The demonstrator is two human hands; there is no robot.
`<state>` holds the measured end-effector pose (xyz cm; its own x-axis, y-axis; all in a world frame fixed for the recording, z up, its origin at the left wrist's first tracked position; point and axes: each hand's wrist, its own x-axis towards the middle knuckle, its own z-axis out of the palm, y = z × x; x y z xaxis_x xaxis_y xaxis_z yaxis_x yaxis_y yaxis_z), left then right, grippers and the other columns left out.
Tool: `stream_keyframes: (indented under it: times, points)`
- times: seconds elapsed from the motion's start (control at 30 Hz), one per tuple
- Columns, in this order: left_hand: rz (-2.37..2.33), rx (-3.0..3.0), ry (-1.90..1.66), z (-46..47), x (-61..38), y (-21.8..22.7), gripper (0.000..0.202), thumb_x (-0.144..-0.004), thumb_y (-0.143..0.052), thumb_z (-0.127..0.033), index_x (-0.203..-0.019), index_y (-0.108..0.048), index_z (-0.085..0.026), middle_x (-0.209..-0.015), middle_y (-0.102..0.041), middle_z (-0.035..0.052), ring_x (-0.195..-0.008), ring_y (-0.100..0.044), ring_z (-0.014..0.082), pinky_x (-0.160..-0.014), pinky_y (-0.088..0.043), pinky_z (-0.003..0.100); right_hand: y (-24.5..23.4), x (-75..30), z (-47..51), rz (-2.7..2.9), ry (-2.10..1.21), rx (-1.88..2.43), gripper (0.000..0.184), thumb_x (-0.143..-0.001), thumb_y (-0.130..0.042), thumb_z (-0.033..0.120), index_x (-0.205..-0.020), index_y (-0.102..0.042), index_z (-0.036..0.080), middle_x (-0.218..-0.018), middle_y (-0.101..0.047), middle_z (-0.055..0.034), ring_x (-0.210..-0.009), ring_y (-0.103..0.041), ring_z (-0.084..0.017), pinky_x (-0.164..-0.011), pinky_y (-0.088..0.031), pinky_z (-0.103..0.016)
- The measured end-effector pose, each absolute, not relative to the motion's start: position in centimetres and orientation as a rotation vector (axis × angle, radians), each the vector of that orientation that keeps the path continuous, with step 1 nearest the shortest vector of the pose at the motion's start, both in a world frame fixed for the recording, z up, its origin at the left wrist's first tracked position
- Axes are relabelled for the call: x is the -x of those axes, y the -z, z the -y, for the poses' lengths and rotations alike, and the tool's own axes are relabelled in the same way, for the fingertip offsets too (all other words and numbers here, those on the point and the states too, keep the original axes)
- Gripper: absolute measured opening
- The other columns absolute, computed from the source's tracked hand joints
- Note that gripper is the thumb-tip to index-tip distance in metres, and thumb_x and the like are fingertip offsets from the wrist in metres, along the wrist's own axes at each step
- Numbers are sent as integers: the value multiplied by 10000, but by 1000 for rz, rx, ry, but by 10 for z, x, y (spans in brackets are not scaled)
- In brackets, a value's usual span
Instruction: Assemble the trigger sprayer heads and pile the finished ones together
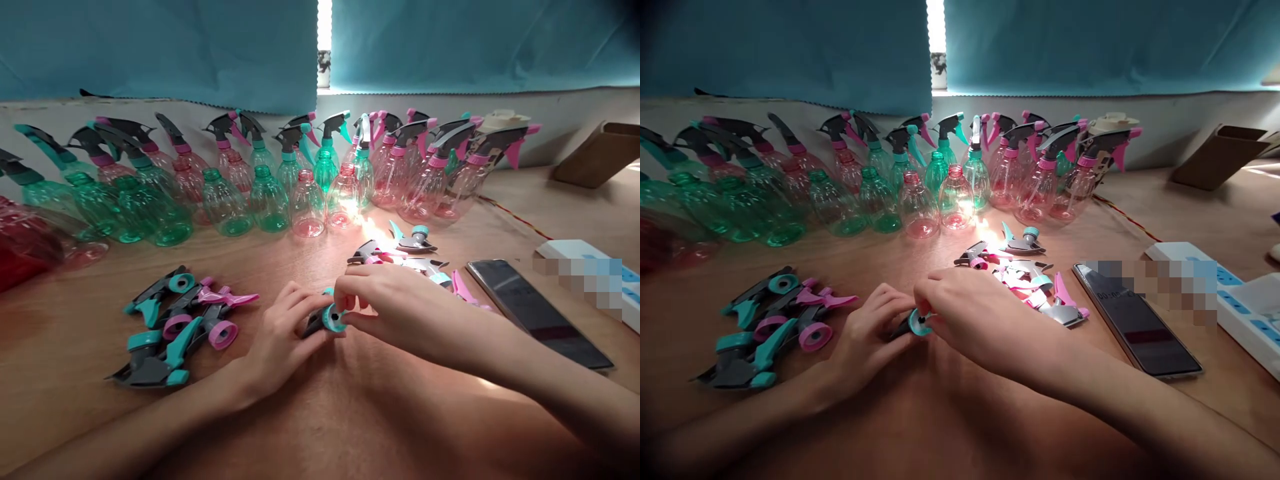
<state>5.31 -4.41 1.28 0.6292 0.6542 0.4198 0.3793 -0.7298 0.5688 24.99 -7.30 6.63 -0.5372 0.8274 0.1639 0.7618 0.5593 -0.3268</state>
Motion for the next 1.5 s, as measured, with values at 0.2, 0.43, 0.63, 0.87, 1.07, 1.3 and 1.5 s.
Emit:
stream_keyframes:
  times: [0.2,0.43,0.63,0.87,1.07,1.3,1.5]
  points:
    - [-828,-2239,-716,39,-50,-8,74,-797,-669,-192,-848,-698,-238,-888,-631,0,-810,-532,158,-666,-450,255,-65,-248,72,2453,-553,1337,73,-830,-530,206,-874,-472,199,-786,-580,9,-671,-488,-124,-535,-296,-231]
    - [-859,-2102,-729,35,-51,-4,142,-808,-621,-197,-903,-714,-247,-914,-620,7,-756,-539,140,-596,-431,240,-56,-242,62,2286,-740,1243,176,-751,-562,161,-842,-419,210,-755,-551,30,-638,-497,-105,-562,-332,-222]
    - [-869,-2140,-739,35,-49,-3,215,-803,-598,-133,-950,-700,-253,-960,-630,12,-866,-547,170,-678,-448,257,-51,-236,61,2257,-721,1309,205,-713,-535,154,-822,-372,216,-734,-524,25,-622,-474,-115,-545,-317,-235]
    - [-847,-2144,-789,38,-51,-5,152,-776,-571,-61,-719,-627,-191,-898,-586,-1,-763,-507,133,-602,-421,219,-50,-228,70,2353,-447,1220,234,-664,-447,71,-839,-356,198,-796,-464,5,-633,-439,-104,-573,-318,-242]
    - [-820,-2244,-787,39,-49,-6,110,-825,-572,-115,-793,-636,-199,-873,-596,9,-822,-512,158,-695,-446,251,-47,-227,64,2321,-457,1314,203,-681,-477,117,-784,-330,209,-734,-441,24,-611,-409,-110,-549,-298,-245]
    - [-787,-2347,-842,43,-50,-2,146,-850,-528,-91,-754,-595,-179,-868,-578,27,-837,-493,166,-728,-455,268,-45,-217,76,2330,-285,1339,160,-702,-412,71,-790,-362,196,-781,-456,-25,-697,-430,-156,-577,-329,-274]
    - [-754,-2421,-866,44,-49,-1,131,-858,-534,-92,-870,-640,-169,-868,-590,32,-835,-492,168,-749,-458,280,-40,-214,79,2315,-191,1378,221,-677,-410,26,-789,-346,206,-796,-467,-43,-699,-431,-174,-583,-349,-296]
